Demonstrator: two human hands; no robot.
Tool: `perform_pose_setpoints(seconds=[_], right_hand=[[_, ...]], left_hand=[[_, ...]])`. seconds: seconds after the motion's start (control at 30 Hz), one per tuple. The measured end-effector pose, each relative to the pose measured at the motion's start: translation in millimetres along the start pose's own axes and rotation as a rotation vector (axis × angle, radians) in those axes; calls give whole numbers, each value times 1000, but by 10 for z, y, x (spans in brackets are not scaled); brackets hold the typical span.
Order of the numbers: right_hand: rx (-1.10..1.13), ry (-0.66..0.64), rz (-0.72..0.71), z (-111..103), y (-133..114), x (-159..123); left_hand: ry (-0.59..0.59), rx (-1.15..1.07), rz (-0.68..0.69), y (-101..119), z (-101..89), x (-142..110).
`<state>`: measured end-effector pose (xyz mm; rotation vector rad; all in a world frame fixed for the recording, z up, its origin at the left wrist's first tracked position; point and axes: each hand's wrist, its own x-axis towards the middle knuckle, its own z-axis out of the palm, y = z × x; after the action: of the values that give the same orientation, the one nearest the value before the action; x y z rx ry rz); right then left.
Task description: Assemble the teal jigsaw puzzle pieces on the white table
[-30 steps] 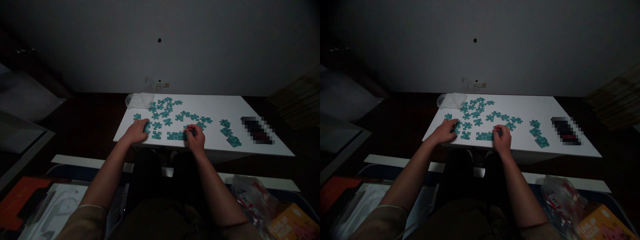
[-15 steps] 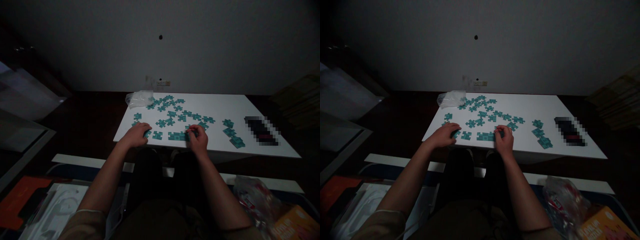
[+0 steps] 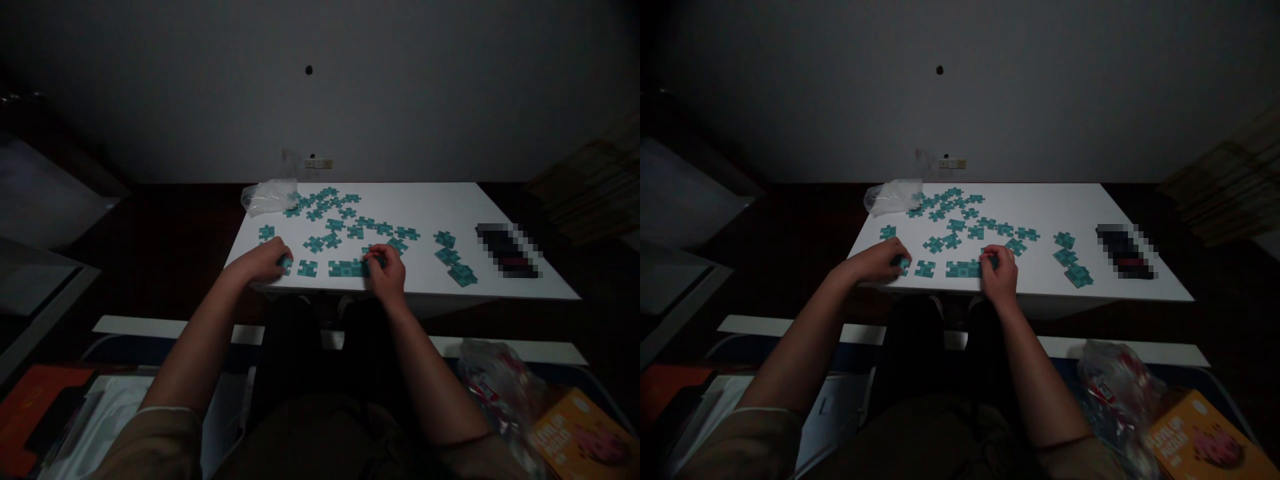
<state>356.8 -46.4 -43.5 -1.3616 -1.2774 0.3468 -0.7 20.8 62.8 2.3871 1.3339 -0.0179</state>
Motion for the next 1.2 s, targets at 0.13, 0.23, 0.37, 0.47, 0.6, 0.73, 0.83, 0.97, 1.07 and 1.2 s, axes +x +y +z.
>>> perform_pose_setpoints(seconds=[0.13,0.23,0.37,0.47,0.6,0.73,0.83,0.97,1.07,1.2], right_hand=[[-7,-5,1,9,-17,12],[-8,-2,0,8,-28,16],[-12,-7,5,0,-43,25],[-15,-22,-10,-3,-53,31],[-14,-30,-31,-5,-65,30],[-25,-37,-40,-8,-81,31],[-33,-64,-66,-6,-96,34],[-60,-88,-103,3,-113,29],[-86,-99,-98,4,-121,21],[-99,-101,-105,4,-123,17]], left_hand=[[40,-129,73,121,-127,231],[94,-338,171,365,-55,638],[95,-408,207,667,182,1175],[52,-374,202,760,290,1348],[6,-337,181,774,307,1349],[16,-331,177,764,292,1300],[23,-352,154,756,306,1274],[-9,-346,141,764,348,1243],[-15,-282,134,796,361,1209],[19,-174,129,867,365,1142]])
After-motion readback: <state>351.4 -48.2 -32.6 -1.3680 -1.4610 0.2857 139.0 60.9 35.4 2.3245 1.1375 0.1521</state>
